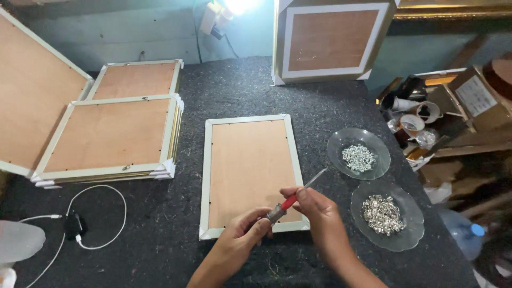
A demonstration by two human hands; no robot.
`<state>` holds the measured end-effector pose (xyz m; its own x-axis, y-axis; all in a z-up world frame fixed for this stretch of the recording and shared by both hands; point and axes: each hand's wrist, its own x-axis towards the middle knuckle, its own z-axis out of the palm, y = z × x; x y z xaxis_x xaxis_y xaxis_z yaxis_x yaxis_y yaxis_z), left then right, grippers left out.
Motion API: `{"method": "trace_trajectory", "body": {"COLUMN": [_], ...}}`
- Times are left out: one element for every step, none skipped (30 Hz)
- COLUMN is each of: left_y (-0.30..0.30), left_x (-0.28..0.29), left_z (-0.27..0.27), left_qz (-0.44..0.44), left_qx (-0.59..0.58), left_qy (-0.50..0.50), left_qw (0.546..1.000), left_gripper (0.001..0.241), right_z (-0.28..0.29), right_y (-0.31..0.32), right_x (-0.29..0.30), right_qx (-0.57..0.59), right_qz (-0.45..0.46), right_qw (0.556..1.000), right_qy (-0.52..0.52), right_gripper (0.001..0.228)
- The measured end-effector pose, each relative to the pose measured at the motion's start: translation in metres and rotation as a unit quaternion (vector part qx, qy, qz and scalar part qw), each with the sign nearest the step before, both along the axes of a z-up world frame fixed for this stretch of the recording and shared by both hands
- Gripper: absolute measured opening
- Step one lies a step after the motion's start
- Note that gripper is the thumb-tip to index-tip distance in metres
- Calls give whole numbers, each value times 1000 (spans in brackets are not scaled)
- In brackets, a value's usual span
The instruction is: Assembling picture frames by inserting metal fasteners to secure the backing using a hand tool.
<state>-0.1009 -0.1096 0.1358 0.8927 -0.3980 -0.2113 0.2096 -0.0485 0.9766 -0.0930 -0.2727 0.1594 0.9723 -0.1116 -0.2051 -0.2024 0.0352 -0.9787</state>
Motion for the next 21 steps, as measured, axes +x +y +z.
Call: {"method": "trace_trajectory", "body": {"left_y": [-4,-8,-12,-19,-26,-33,-42,-52,-62,-67,-73,-78,-80,-81,-82,-80,-79,-77,-75,-74,-73], "left_x": [2,3,4,5,5,5,4,2,0,-4,-7,-11,-12,-14,-16,-15,-14,-14,-13,-12,-11], "left_z": [-3,-6,-8,-14,-20,-26,-29,-32,-34,-34,-34,-34,-40,-46,-52,-53,-55,-57,-57,-57,-58], "left_qz": [-8,-13,-18,-27,-7,14,6,35,65,55,48,39,29,15,2,-7,3,14,5,-1,-7], "left_qx": [2,-6,-15,-14,-54,-94,-94,-95,-95,-95,-67,-39,-40,-17,7,7,13,19,18,44,71], "left_qy": [1,-4,-9,-10,11,33,33,62,91,91,74,56,54,52,49,49,55,62,63,76,88], "left_qw": [1000,1000,1000,999,998,995,995,993,989,990,994,997,997,998,999,999,998,998,998,996,994], "left_gripper": [37,31,26,26,22,18,18,20,24,24,23,24,24,28,33,33,29,24,24,23,22], "right_z": [-8,-16,-24,-25,-27,-29,-30,-32,-33,-35,-37,-39,-43,-47,-51,-53,-55,-57,-63,-70,-76], "right_y": [1,1,2,-1,-3,-5,-5,-5,-6,-6,-7,-9,-20,-31,-42,-62,-81,-102,-121,-141,-161], "right_x": [-2,-3,-5,-4,-3,-2,-4,-6,-7,-9,-11,-13,-13,-15,-16,-17,-19,-21,-22,-23,-24], "right_qx": [2,47,92,92,115,138,138,136,133,133,198,261,261,267,272,272,204,134,134,-54,-239], "right_qz": [-8,-8,-9,-17,-31,-44,-52,-61,-71,-80,-155,-229,-238,-275,-312,-320,-299,-276,-284,-230,-167], "right_qw": [1000,999,995,995,993,989,988,988,987,987,966,935,933,922,909,906,929,946,944,964,946], "right_qy": [1,-11,-24,-26,4,35,33,44,55,52,63,71,67,60,53,50,76,103,103,124,142], "right_gripper": [44,42,40,40,38,37,37,37,38,38,32,27,27,24,22,22,20,19,19,19,20]}}
